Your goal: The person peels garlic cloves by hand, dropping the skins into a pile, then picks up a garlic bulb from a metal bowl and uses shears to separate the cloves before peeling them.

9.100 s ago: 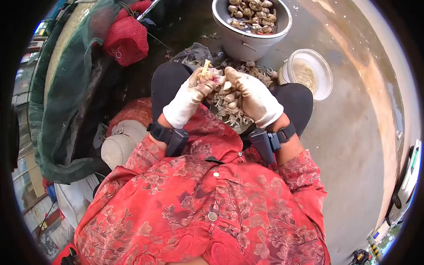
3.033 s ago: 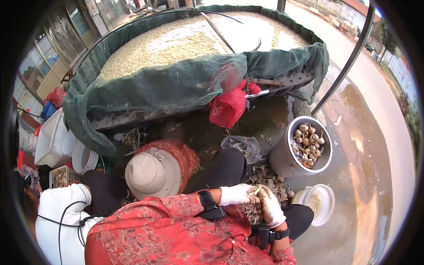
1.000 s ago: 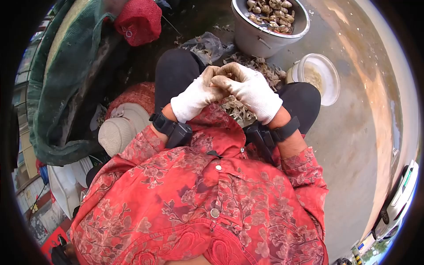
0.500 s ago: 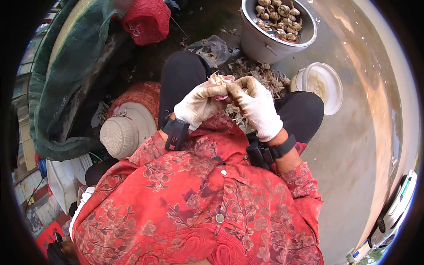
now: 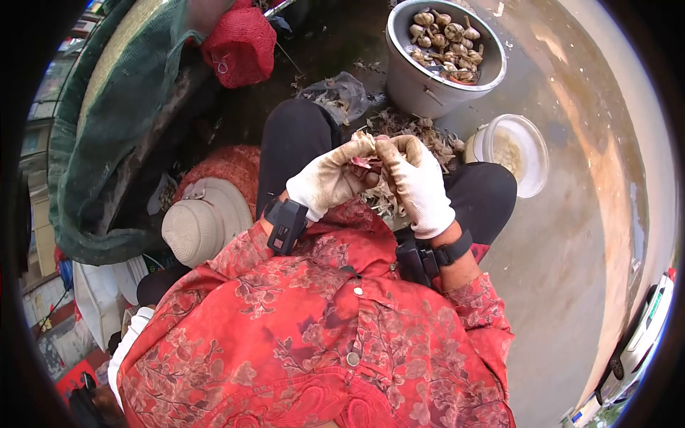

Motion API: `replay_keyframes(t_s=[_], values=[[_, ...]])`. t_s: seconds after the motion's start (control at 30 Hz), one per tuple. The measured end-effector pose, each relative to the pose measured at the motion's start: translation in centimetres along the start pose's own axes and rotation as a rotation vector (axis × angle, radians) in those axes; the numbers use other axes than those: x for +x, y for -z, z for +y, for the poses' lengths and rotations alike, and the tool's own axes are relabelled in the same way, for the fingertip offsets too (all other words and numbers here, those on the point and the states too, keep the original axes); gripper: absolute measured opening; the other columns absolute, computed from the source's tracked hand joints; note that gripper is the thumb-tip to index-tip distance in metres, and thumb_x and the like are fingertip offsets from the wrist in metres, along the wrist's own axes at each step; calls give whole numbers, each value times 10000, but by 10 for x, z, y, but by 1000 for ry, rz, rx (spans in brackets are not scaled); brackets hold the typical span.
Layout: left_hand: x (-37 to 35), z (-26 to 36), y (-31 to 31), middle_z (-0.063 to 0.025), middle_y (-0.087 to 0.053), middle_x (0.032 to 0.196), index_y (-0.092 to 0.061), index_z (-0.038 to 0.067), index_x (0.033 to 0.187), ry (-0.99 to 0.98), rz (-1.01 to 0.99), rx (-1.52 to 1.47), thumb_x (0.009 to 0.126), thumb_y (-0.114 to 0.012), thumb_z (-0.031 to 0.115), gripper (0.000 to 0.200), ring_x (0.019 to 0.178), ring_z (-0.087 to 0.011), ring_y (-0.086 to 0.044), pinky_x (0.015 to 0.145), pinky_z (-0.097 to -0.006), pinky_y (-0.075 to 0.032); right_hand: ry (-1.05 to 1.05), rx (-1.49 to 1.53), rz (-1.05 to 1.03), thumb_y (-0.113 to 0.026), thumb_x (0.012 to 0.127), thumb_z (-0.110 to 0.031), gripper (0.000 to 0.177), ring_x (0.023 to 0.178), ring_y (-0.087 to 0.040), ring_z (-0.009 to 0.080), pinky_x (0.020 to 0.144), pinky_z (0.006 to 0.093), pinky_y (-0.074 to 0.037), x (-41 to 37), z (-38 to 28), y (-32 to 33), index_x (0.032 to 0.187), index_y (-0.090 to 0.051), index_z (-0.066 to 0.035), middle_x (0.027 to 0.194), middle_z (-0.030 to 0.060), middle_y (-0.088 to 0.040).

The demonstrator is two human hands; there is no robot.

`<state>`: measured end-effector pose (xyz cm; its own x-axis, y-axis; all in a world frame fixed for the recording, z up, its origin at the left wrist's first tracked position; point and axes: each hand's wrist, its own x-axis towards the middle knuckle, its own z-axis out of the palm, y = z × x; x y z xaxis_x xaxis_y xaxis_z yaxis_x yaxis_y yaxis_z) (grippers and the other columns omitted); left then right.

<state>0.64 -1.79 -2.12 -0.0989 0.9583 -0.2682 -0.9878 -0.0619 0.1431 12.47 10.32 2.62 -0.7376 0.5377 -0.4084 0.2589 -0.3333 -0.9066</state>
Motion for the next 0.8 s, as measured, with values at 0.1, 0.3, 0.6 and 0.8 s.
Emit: replay_keyframes(t_s=[0.1, 0.3, 0.6, 0.8], values=[[1, 1, 4, -27, -622, 994, -567, 78, 1188, 35, 98, 234, 949, -574, 259, 300, 826, -146, -591, 673, -286, -486, -3, 8, 11, -626, 928, -293, 297, 604, -470, 27, 520, 190, -380, 2, 6, 2, 985, -595, -3, 746, -15, -573], [7, 3, 7, -12, -636, 1014, -558, 57, 1193, 22, 213, 261, 952, -564, 238, 302, 814, -112, -612, 749, -297, -530, 155, -395, -70, -650, 898, -266, 255, 659, -588, 165, 601, 303, -463, -8, 26, 4, 941, -607, -18, 736, 75, -614], [0, -8, -16, 40, -567, 846, -554, 100, 1001, -18, 201, 961, 932, -603, 258, 179, 696, -33, -517, 549, -170, -375, 301, -556, 28, -564, 923, -354, 350, 764, -652, 280, 680, 353, -497, -6, -1, 21, 987, -605, -12, 830, 172, -649], [-2, -11, -27, 11, -603, 786, -588, 97, 951, 57, 36, 948, 868, -591, 128, 88, 608, -66, -577, 485, -177, -390, 379, -635, -234, -550, 936, -339, 309, 803, -662, 270, 706, 338, -508, -4, 0, 21, 1032, -581, -46, 874, 151, -653]])
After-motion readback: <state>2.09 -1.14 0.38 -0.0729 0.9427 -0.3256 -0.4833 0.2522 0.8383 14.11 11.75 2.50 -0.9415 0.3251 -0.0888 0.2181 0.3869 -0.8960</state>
